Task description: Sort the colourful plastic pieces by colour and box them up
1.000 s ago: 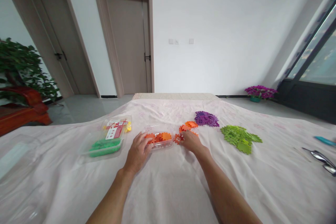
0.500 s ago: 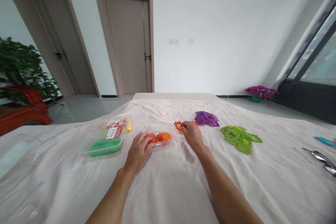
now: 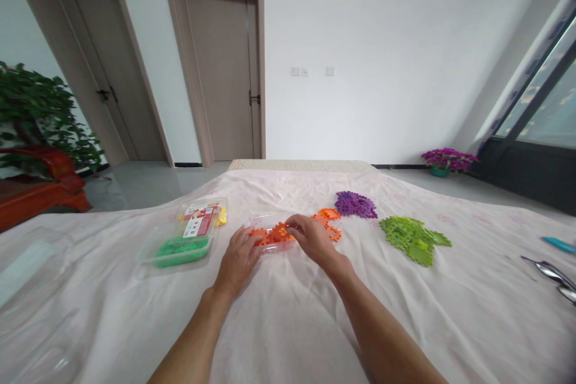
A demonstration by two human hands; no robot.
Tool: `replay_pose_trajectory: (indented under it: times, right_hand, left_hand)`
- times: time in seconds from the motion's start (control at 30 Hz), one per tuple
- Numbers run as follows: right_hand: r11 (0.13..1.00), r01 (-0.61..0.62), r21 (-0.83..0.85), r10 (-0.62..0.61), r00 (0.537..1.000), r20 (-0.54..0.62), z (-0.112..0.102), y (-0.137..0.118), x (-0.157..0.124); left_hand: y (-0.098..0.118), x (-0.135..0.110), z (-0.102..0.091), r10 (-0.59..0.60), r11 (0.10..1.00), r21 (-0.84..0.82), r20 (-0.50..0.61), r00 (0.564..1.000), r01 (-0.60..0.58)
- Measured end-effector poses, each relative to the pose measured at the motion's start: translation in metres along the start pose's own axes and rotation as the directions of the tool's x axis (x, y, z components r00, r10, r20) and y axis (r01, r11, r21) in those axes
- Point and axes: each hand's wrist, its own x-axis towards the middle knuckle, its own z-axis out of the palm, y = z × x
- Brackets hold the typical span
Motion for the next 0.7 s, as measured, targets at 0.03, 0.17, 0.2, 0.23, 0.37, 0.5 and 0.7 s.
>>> replay_pose_trajectory:
  times: [0.03,0.17,0.2,0.23,0.37,0.5,0.7]
  right_hand:
    - [1.000,0.023,-0.010,-0.023,0.999,0.027,0.002,-0.001,-0.001]
    - [0.995,0.077,-0.068,-0.070,0.992,0.107,0.008,-0.001,-0.002]
    - [0.993,0.083,-0.084,-0.073,0.991,0.115,0.009,-0.001,-0.002]
    - [0.991,0.087,-0.102,-0.075,0.990,0.120,0.010,0.000,-0.001]
    - [0.978,0.076,-0.196,-0.044,0.985,0.164,0.013,-0.002,0.001]
    - [0.965,0.094,-0.246,-0.039,0.974,0.222,0.016,-0.005,0.004]
    - [0.974,0.114,-0.195,-0.069,0.972,0.226,0.021,-0.004,0.005]
  left_hand:
    - [0.000,0.000,0.000,0.000,1.000,0.003,0.000,1.000,0.000]
    - [0.001,0.001,0.000,-0.012,1.000,0.010,0.005,1.000,0.012]
    - [0.001,0.000,0.000,-0.015,1.000,0.010,0.009,1.000,0.015]
    - [0.001,0.000,0.000,-0.018,1.000,0.008,0.010,1.000,0.018]
    - [0.000,0.000,0.001,-0.014,1.000,-0.013,0.007,1.000,0.014]
    - [0.001,0.001,-0.001,-0.014,1.000,-0.026,0.006,1.000,0.014]
    - [0.006,0.002,-0.006,-0.044,0.999,-0.028,0.026,0.999,0.045]
